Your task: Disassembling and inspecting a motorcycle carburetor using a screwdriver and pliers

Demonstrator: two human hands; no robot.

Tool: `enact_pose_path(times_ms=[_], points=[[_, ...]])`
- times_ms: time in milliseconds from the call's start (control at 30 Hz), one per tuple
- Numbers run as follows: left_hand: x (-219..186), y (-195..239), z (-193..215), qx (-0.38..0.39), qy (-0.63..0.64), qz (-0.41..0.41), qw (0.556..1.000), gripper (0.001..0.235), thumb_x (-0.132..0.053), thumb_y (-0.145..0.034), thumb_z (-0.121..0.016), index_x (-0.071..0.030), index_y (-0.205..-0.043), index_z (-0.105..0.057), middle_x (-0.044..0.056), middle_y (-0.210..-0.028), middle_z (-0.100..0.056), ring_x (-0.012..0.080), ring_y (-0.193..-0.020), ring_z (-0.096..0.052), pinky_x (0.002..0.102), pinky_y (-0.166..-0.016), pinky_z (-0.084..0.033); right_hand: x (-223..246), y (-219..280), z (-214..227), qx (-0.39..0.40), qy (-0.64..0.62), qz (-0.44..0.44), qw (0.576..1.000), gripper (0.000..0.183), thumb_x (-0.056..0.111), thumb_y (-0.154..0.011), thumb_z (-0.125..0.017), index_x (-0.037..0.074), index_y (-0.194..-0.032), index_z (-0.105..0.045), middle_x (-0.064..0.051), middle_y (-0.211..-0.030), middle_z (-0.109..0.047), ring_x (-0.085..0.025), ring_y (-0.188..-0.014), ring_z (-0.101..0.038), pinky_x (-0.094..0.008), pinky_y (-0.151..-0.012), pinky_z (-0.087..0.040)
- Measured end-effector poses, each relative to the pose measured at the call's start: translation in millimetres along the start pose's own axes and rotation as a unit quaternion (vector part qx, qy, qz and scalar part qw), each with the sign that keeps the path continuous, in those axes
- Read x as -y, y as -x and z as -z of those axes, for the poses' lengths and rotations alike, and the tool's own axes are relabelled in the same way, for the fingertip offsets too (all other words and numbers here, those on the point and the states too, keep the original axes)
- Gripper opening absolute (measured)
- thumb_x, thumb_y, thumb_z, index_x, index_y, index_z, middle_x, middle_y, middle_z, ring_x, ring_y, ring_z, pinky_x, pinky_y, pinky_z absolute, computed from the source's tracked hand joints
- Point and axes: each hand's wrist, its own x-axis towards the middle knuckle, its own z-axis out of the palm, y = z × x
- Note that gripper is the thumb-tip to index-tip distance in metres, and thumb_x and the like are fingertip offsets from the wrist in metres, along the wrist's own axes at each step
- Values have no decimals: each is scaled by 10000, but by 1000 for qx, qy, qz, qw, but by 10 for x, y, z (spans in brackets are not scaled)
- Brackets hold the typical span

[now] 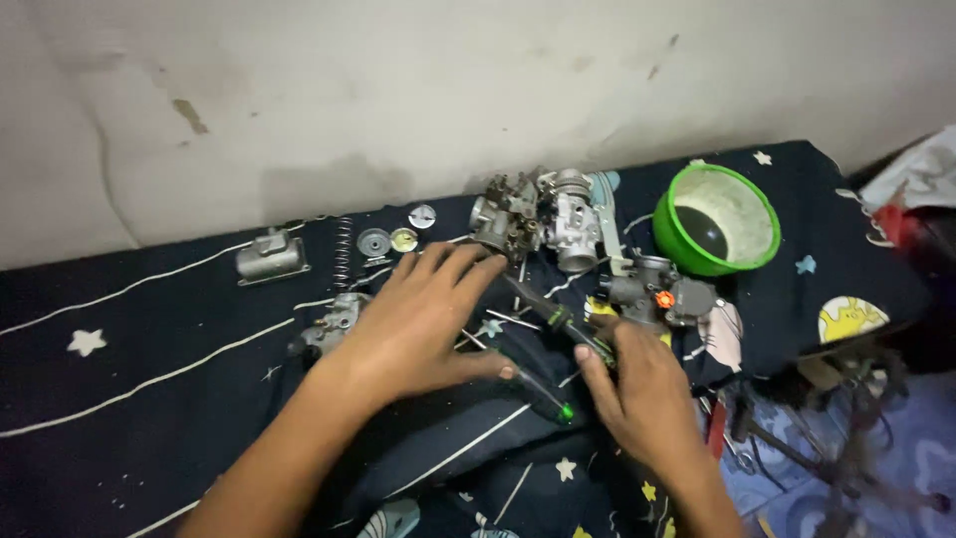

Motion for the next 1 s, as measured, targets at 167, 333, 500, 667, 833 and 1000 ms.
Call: enact_pose_path(times_ms=[167, 333, 500, 667, 833, 1000], points=[[132, 322, 337, 16, 24, 46, 999, 1065, -676, -722, -871, -126, -1522, -436, 151, -1507, -466, 448, -1354, -398, 623, -1050, -351, -72, 15, -48, 3, 5, -6, 1000, 304, 361, -1021, -553, 62, -975, -518, -169, -896, -609, -379, -834, -588, -482, -770, -452], [340, 581, 443, 12, 70, 95, 993, 950, -667, -691, -861, -182, -1438, -531, 77, -1480, -525, 313, -1336, -433, 520, -1016, -390, 8, -95, -18, 44, -47, -16, 998, 317, 379, -1003, -589, 67, -1023, -532, -148, -928, -636, -327, -867, -616, -466, -792, -476], [523, 769, 367, -23, 103, 109, 988, 920, -664, -657, -864, -175, -1389, -600, 89, -1417, -579, 285, -1328, -473, 485, -1044, -397, 176, -297, -3, 37, -90, 81, 992, 318, 361, -904, -748, 95, -1007, -608, -61, -927, -668, -244, -803, -659, -358, -722, -479], [636, 792, 259, -38, 143, 101, 984, 914, -644, -635, -880, -155, -1365, -630, 69, -1423, -596, 270, -1346, -483, 484, -1075, -371, 276, -467, -80, 35, -98, 150, 983, 310, 342, -868, -797, 83, -934, -639, -63, -912, -635, -218, -742, -620, -340, -640, -484], [660, 790, 194, -52, 159, 85, 982, 862, -646, -678, -839, -147, -1352, -638, 64, -1432, -582, 263, -1368, -480, 497, -1115, -308, 227, -580, -155, 30, -42, 199, 979, 298, 366, -870, -787, 96, -945, -689, -98, -1058, -648, -296, -892, -632, -427, -748, -482], [702, 794, 137, -67, 159, 62, 983, 774, -621, -711, -836, -148, -1298, -661, 58, -1416, -600, 256, -1325, -534, 484, -1101, -336, 229, -702, -52, 71, 16, 237, 969, 255, 368, -874, -754, 151, -1003, -716, -100, -1222, -646, -314, -1066, -623, -464, -848, -492]])
